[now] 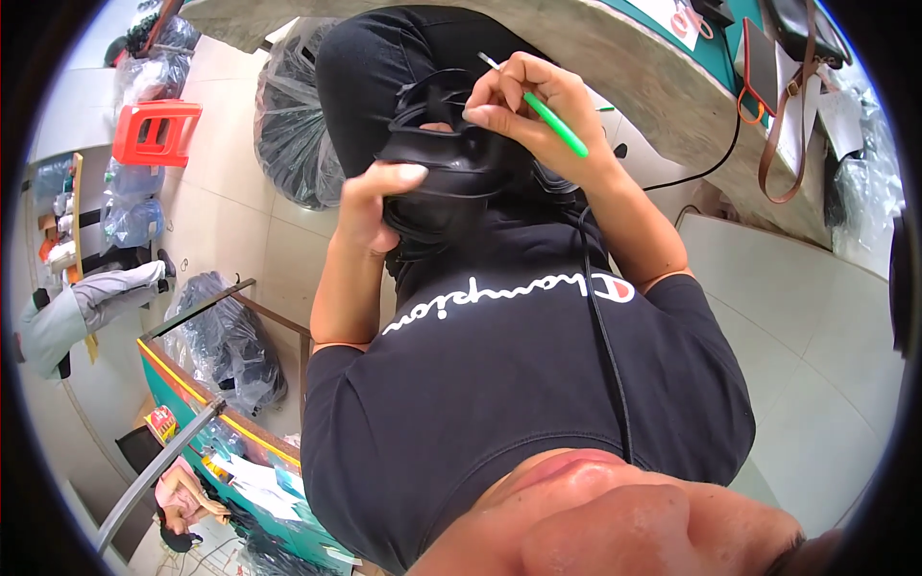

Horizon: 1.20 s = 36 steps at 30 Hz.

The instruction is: Assembling components of black protective masks at a workstation.

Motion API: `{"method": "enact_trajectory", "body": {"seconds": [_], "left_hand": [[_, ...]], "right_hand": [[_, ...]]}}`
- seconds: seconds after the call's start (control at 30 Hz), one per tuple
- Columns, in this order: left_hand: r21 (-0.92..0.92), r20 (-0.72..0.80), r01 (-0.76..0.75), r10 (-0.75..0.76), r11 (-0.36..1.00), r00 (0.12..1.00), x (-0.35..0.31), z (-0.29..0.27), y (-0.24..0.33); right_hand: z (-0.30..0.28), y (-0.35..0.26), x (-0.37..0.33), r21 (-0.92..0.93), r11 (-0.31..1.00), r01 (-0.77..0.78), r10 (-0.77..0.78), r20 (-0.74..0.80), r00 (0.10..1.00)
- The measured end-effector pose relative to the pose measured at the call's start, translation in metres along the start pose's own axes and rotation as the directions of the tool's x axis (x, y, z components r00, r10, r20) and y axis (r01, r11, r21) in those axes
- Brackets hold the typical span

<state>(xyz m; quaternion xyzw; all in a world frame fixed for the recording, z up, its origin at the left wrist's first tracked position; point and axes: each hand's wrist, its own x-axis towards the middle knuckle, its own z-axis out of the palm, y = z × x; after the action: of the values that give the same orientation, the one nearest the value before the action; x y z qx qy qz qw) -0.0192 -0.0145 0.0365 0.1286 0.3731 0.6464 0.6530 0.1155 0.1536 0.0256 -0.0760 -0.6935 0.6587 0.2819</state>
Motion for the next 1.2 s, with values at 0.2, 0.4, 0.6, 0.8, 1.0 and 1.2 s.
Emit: {"method": "enact_trajectory", "body": {"seconds": [0.2, 0.4, 0.6, 0.8, 1.0, 1.2], "left_hand": [[0.379, -0.056, 0.056, -0.037, 0.924, 0.998, 0.005, 0.008, -0.009], [0.245, -0.247, 0.048, 0.014, 0.968, 0.969, 0.006, 0.003, -0.017], [-0.08, -0.168, -0.112, 0.097, 0.991, 0.981, -0.001, -0.012, -0.017], [0.077, -0.239, -0.209, 0.221, 0.975, 0.946, 0.003, 0.014, -0.018], [-0.104, -0.249, -0.073, 0.046, 0.992, 0.967, 0.004, -0.002, -0.023], [-0.066, -0.261, -0.174, 0.151, 0.983, 0.954, 0.001, 0.004, -0.023]], "right_hand": [[0.019, -0.004, -0.006, 0.201, 0.978, -0.052, 0.048, 0.025, 0.999], [0.004, 0.004, -0.012, 0.235, 0.963, 0.132, -0.103, -0.131, 0.986], [-0.007, 0.011, -0.026, 0.191, 0.971, 0.142, -0.136, -0.044, 0.99], [0.013, 0.0, -0.026, 0.136, 0.968, 0.213, -0.204, -0.078, 0.976], [0.02, 0.004, -0.03, 0.05, 0.937, 0.347, -0.328, -0.221, 0.919], [0.019, 0.0, -0.033, -0.416, 0.823, 0.386, -0.46, -0.092, 0.883]]}}
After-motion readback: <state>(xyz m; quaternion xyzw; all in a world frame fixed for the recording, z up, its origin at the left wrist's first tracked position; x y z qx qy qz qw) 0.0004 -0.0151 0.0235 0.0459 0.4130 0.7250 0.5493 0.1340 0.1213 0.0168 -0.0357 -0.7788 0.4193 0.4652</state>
